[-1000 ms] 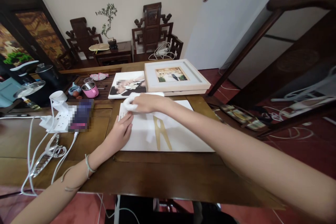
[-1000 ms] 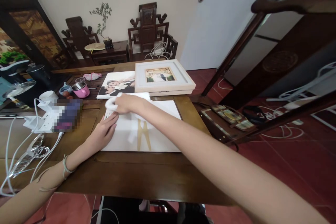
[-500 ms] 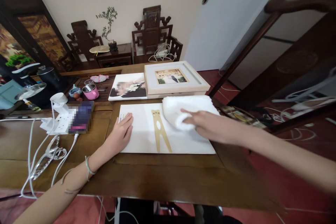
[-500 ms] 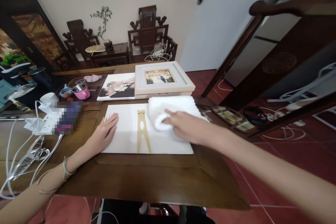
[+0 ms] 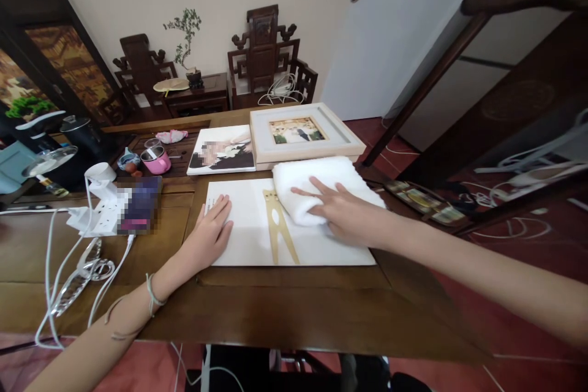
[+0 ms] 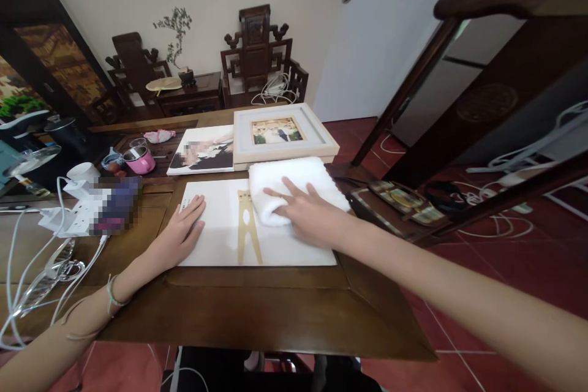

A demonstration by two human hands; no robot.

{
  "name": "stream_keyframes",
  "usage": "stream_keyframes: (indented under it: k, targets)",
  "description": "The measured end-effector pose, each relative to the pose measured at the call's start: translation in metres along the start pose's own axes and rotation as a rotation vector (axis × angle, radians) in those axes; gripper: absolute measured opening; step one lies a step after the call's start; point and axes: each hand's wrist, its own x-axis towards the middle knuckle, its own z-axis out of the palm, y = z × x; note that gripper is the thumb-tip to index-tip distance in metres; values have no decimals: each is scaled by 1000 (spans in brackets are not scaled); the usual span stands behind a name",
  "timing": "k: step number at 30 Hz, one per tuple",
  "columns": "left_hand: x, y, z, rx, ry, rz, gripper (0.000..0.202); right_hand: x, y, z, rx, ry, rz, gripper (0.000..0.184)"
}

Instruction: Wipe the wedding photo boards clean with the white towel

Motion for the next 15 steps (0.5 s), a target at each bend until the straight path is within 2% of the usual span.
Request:
stream_keyframes:
  k: [3, 6, 9, 12, 15]
  targets:
    - [0, 0, 0, -1, -1, 1, 47, 14, 12, -5, 22, 22, -18, 63]
    - [0, -1, 0, -9, 8, 10, 47, 9, 16, -7, 87, 32, -48, 62]
    - [0, 0, -1, -14, 5, 2, 47, -16, 2, -4, 137, 18, -55, 57]
    - [0, 0, -1, -23, -1, -9, 47, -54, -26, 4, 148, 17, -55, 57]
    - [1, 0, -2, -44, -15, -14, 48, -86, -53, 12, 167, -27, -41, 46]
